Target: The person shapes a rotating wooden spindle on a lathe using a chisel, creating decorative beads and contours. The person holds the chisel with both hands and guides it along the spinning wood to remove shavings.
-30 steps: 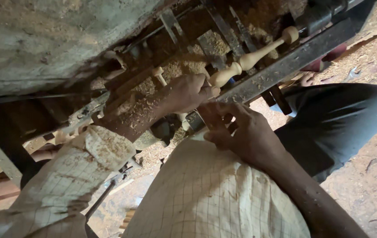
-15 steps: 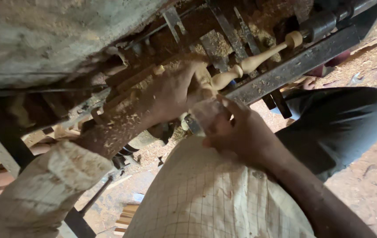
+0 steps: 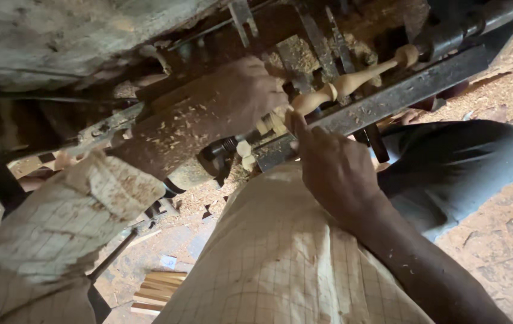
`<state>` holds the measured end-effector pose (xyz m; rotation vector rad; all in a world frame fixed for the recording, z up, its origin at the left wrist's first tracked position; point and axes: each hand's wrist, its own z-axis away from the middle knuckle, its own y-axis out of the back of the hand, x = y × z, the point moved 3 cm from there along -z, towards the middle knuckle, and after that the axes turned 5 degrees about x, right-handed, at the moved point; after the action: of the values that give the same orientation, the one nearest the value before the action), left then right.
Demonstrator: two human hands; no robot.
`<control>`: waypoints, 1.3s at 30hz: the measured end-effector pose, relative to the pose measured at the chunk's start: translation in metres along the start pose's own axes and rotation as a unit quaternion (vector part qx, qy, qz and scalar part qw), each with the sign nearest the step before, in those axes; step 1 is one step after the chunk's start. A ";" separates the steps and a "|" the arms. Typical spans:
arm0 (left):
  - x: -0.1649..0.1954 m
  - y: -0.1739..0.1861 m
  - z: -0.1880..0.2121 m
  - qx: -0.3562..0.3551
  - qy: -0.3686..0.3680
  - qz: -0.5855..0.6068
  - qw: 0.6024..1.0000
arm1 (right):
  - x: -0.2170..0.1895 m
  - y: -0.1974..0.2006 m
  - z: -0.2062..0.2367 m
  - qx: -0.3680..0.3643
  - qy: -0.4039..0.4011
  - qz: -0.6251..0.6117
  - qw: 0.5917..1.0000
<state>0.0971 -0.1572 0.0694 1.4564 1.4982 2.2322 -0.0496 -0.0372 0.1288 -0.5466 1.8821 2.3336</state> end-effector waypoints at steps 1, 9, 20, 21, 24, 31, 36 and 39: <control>-0.002 -0.002 0.002 -0.012 0.007 0.007 1.000 | -0.002 -0.001 -0.003 0.004 -0.001 -0.022 1.000; -0.014 -0.018 0.005 -0.090 0.078 0.086 0.989 | 0.004 -0.018 -0.016 0.006 0.025 -0.096 0.995; -0.020 -0.051 0.008 -0.138 0.203 0.050 0.968 | 0.008 -0.034 -0.011 0.016 0.176 0.015 0.984; -0.021 -0.054 0.010 -0.139 0.225 0.037 0.964 | 0.009 -0.034 -0.011 0.017 0.202 0.017 0.979; -0.027 -0.064 0.012 -0.142 0.276 0.005 0.951 | 0.014 -0.037 -0.014 -0.055 0.179 0.012 0.982; -0.038 -0.091 0.024 -0.137 0.367 -0.042 0.919 | 0.008 -0.031 -0.016 -0.062 0.255 0.160 0.952; -0.042 -0.096 0.034 -0.141 0.385 -0.049 0.911 | 0.007 -0.031 -0.019 -0.122 0.251 0.201 0.939; -0.031 -0.076 0.033 -0.150 0.381 -0.038 0.912 | -0.002 -0.022 -0.019 0.005 0.336 0.217 0.917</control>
<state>0.1074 -0.1121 -0.0055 0.4242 1.2043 2.9775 -0.0371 -0.0500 0.1061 -1.1592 2.5177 2.6164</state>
